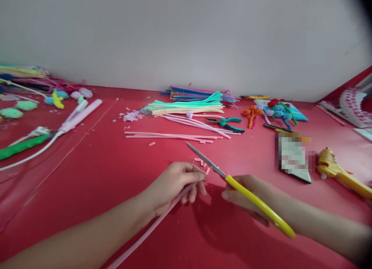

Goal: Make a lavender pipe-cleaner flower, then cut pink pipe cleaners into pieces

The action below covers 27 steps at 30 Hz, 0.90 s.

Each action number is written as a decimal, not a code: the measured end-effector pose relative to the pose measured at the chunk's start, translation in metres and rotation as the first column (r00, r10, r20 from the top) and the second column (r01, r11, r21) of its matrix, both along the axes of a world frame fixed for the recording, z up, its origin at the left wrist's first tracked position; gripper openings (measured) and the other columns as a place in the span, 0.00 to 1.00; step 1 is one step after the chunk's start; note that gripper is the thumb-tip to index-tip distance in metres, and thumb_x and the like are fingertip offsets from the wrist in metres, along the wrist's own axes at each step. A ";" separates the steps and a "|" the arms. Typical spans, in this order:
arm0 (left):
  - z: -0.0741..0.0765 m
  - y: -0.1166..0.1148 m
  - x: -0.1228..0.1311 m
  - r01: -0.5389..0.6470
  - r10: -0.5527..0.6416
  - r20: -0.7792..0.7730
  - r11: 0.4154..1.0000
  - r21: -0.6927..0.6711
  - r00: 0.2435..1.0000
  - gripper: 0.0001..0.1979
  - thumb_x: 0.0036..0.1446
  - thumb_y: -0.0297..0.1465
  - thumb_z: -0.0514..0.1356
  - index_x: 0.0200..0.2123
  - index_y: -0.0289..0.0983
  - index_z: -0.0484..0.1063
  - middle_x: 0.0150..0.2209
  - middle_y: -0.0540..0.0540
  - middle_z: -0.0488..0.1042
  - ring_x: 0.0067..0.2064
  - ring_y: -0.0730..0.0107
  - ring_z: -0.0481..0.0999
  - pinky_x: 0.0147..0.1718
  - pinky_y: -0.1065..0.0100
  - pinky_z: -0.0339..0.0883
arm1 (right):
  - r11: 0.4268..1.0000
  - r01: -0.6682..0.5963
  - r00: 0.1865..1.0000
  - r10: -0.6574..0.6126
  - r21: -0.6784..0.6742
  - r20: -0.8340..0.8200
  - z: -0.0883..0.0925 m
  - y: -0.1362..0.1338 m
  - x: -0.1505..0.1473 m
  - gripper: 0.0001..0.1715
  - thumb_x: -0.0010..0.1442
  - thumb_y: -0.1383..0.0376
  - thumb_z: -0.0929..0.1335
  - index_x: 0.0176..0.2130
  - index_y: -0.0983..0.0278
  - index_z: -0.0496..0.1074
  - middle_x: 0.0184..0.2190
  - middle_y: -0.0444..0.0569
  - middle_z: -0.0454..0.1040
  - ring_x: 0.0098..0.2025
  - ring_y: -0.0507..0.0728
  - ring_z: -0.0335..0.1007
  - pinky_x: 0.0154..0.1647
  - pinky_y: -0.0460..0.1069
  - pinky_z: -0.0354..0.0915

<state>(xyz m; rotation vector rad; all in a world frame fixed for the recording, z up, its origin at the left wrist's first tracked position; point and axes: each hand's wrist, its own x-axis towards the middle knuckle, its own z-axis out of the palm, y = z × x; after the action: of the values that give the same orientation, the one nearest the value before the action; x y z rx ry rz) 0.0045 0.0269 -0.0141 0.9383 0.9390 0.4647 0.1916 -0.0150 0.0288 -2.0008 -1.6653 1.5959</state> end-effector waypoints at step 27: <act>0.003 -0.008 0.006 0.216 -0.221 -0.085 0.975 -0.058 0.972 0.06 0.53 0.30 0.56 0.29 0.33 0.69 0.22 0.47 0.74 0.15 0.80 0.68 0.12 0.80 0.58 | 0.971 0.120 0.963 -0.063 0.206 -0.261 -0.032 0.011 0.000 0.04 0.50 0.68 0.63 0.25 0.64 0.62 0.16 0.35 0.57 0.16 0.45 0.50 0.16 0.41 0.48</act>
<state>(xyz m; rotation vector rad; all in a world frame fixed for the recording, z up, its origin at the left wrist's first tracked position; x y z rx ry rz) 0.0103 0.0185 -0.0114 1.0124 0.9123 0.2126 0.1913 -0.0044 -0.0030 -1.6642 -1.5527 1.4880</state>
